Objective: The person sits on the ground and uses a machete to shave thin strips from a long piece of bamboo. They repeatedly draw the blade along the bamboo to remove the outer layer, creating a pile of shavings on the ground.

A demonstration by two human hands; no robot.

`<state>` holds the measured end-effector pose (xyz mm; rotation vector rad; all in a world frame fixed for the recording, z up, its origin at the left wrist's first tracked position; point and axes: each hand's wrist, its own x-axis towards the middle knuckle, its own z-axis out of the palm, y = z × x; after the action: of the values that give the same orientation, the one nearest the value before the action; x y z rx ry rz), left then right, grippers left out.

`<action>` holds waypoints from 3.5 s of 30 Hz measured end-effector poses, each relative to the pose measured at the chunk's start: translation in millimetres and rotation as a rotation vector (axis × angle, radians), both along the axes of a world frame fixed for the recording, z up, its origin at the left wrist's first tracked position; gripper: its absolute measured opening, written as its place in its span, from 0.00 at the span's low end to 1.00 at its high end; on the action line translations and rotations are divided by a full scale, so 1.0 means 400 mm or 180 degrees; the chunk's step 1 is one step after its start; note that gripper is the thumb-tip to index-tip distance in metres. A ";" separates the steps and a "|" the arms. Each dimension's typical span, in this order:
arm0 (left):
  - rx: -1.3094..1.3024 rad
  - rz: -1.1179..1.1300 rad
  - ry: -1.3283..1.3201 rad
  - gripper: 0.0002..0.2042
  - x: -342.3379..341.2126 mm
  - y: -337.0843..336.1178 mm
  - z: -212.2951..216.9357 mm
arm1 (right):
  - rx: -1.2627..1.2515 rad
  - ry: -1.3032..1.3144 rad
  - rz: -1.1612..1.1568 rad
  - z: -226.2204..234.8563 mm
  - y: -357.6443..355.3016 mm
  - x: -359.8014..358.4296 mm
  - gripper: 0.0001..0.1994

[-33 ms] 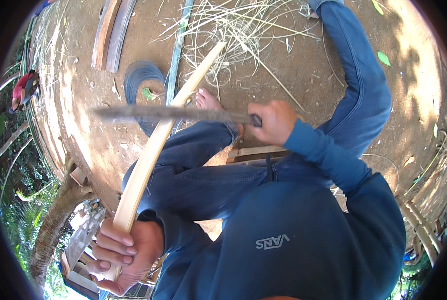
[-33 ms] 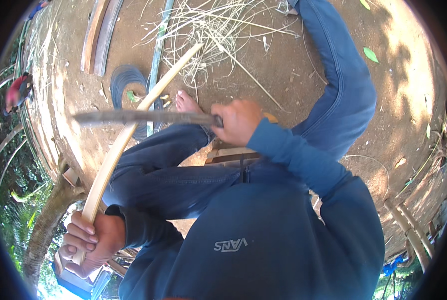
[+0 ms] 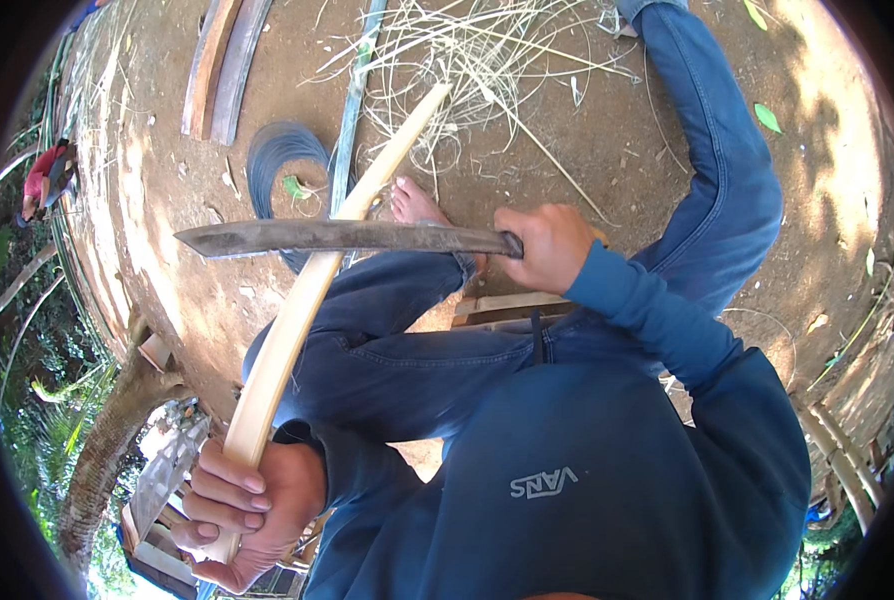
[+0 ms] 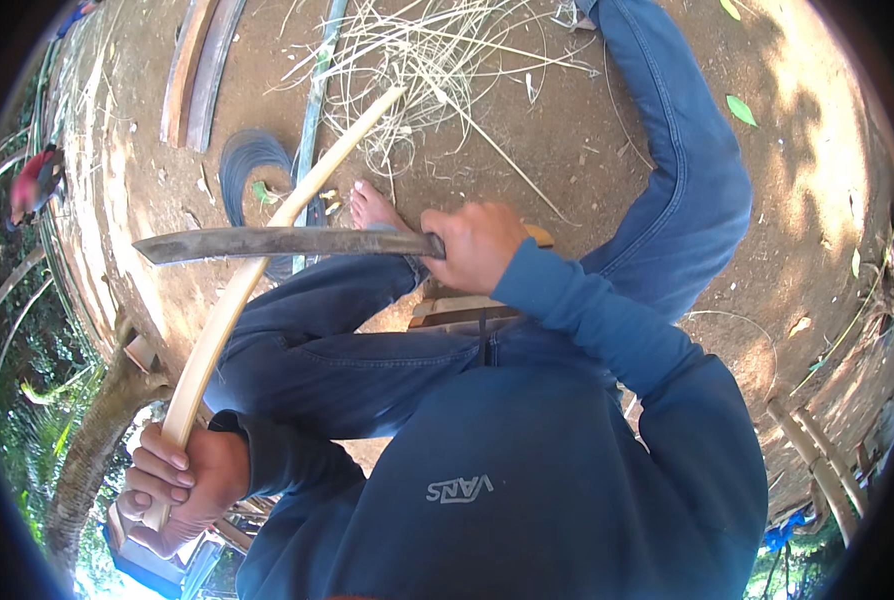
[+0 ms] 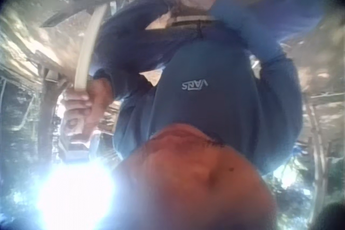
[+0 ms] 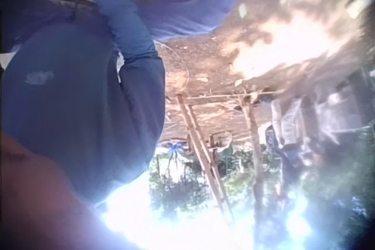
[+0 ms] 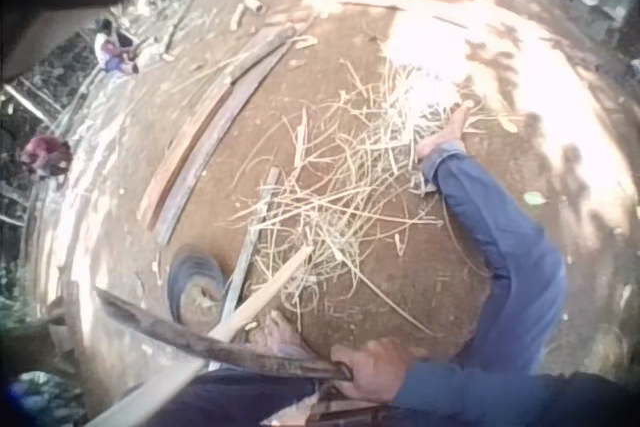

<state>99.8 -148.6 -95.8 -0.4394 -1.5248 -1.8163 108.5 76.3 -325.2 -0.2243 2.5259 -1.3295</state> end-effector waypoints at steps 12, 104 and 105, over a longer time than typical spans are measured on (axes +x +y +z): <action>0.0176 0.0268 -0.0088 0.16 -0.035 -0.043 0.005 | 0.0455 -0.0058 -0.0117 -0.156 -0.007 -0.092 0.10; -0.0035 0.0064 -0.0263 0.17 -0.086 -0.056 0.032 | 0.0281 -0.0458 -0.0159 -0.192 -0.023 -0.152 0.08; -0.0045 0.0142 -0.0235 0.17 -0.081 -0.059 0.025 | 0.0280 -0.0482 -0.0058 -0.166 -0.028 -0.141 0.08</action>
<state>67.2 -172.1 -85.9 -0.3455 -1.5858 -1.8061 52.0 65.3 -391.5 -0.0793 2.4572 -1.1911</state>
